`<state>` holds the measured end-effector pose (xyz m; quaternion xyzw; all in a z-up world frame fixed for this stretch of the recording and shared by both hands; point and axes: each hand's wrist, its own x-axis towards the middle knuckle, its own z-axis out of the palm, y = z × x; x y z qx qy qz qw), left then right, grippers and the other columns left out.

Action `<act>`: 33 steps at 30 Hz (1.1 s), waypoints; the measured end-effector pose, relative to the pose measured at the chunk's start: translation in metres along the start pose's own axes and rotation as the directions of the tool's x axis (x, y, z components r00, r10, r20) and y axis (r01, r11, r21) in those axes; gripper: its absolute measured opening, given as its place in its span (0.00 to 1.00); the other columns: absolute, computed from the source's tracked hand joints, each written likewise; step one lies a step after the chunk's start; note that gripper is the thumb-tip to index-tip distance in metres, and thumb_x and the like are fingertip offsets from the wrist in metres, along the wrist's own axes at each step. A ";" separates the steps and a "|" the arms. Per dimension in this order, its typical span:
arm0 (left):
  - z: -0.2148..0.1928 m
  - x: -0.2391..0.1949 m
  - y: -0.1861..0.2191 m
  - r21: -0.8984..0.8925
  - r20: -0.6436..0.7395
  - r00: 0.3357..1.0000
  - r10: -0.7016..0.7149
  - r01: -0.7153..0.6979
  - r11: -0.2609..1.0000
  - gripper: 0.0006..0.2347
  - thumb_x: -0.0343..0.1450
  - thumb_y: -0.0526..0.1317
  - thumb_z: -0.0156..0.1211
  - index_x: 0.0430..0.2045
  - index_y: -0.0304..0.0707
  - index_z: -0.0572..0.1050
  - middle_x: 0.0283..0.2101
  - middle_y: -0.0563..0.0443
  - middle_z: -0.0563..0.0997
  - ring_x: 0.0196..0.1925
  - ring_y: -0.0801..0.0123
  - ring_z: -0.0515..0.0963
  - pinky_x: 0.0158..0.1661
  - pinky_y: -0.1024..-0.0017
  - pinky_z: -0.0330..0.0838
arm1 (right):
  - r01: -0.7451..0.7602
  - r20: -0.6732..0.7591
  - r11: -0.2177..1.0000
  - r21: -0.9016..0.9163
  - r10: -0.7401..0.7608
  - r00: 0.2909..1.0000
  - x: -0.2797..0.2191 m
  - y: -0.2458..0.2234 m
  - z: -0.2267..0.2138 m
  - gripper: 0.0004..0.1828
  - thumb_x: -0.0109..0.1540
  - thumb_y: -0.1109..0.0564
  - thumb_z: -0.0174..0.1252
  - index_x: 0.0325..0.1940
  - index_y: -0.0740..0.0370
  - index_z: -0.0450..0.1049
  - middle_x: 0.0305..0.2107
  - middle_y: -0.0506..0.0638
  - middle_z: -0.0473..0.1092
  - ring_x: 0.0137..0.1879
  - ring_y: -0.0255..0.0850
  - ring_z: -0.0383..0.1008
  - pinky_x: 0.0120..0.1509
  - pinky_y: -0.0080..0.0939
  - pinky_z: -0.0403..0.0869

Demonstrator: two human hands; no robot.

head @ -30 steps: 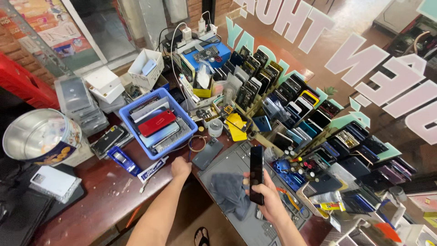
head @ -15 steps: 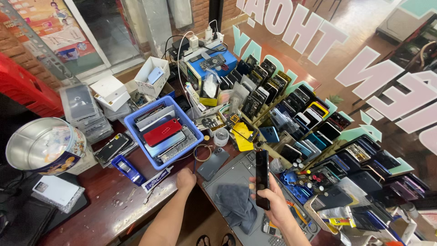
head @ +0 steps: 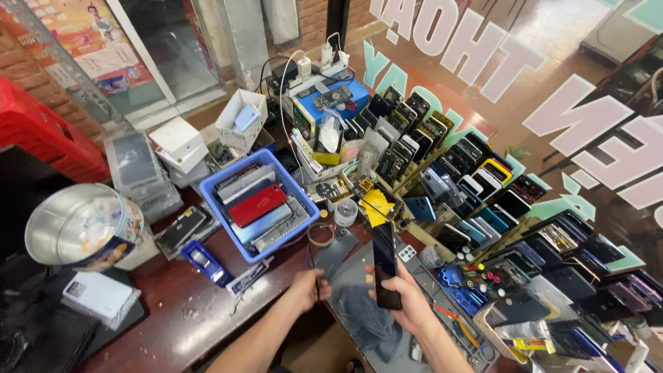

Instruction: The person disassembles a smartphone, removes the battery, and cleans the internal components with a brush and spray. They then reassemble the phone and place it in a container.

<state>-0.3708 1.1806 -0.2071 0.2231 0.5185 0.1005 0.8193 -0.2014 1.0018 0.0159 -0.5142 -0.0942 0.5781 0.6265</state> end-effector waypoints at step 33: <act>0.009 -0.103 0.198 0.672 0.304 0.939 0.161 -0.331 0.662 0.33 0.78 0.64 0.40 0.30 0.25 0.78 0.23 0.37 0.75 0.23 0.59 0.75 0.22 0.71 0.65 | 0.236 0.098 0.758 0.609 -0.366 0.925 0.068 -0.011 0.118 0.33 0.57 0.50 0.55 0.64 0.68 0.67 0.52 0.61 0.73 0.49 0.47 0.74 0.56 0.53 0.72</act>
